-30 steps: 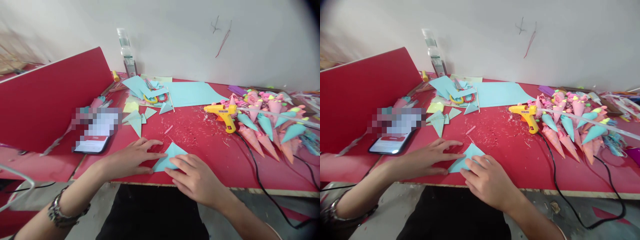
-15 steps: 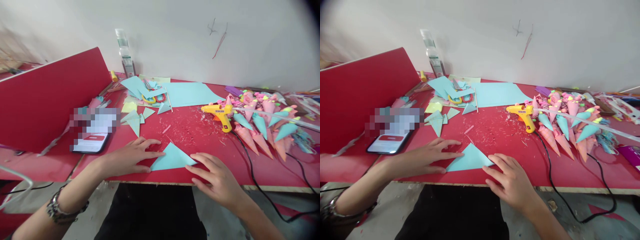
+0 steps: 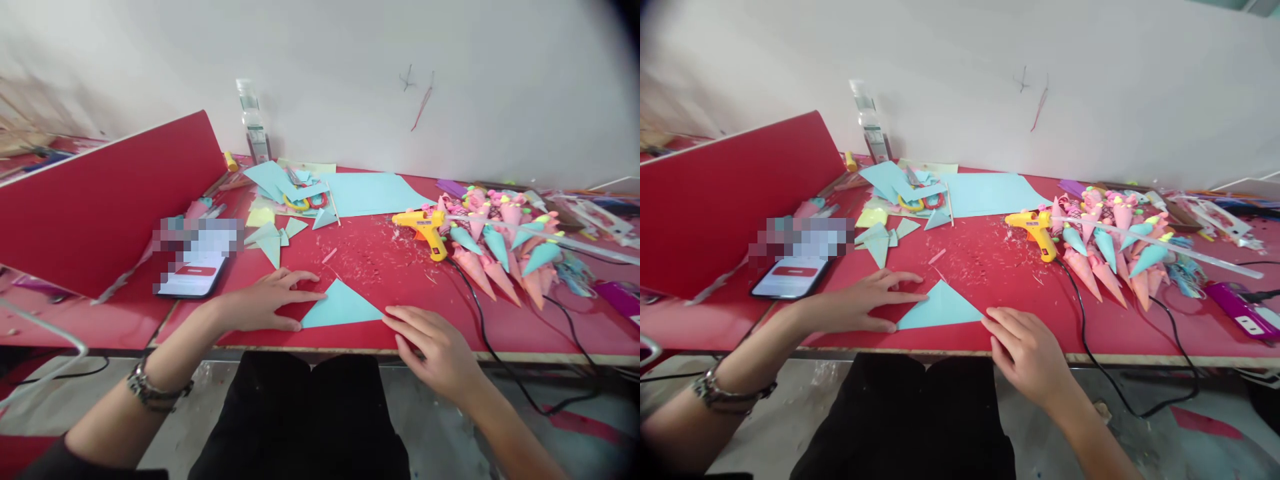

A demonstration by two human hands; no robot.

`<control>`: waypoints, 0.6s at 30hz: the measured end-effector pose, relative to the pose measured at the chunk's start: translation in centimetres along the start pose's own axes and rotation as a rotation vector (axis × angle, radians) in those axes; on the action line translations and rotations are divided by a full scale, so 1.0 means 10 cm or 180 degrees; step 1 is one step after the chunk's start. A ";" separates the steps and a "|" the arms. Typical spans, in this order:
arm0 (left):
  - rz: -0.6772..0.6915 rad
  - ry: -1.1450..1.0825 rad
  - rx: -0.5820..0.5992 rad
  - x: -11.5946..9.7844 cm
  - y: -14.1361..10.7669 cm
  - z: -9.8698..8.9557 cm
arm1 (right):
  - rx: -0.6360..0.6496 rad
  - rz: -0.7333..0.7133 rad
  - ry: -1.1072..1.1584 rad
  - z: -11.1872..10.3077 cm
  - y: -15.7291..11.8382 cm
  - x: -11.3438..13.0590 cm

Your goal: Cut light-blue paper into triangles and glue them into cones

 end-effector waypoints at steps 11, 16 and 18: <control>0.0141 0.0165 -0.0051 -0.09 0.03 -0.06 | 0.0421 -0.0219 0.0031 0.02 0.40 0.30; 0.0092 0.0561 -0.0483 -0.22 -0.02 -0.08 | 0.0556 -0.0652 -0.0054 0.28 0.44 0.65; 0.0101 0.0695 -0.0682 -0.30 -0.06 -0.07 | 0.0563 -0.0684 -0.0080 0.29 0.42 0.69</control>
Point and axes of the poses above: each hand's wrist, its own y-axis towards the middle knuckle, its own z-axis out of the palm, x = y × z, the point moved 7 cm from there along y, towards the middle knuckle, and after that the axes turned 2 degrees about -x, right-handed, at the moved point
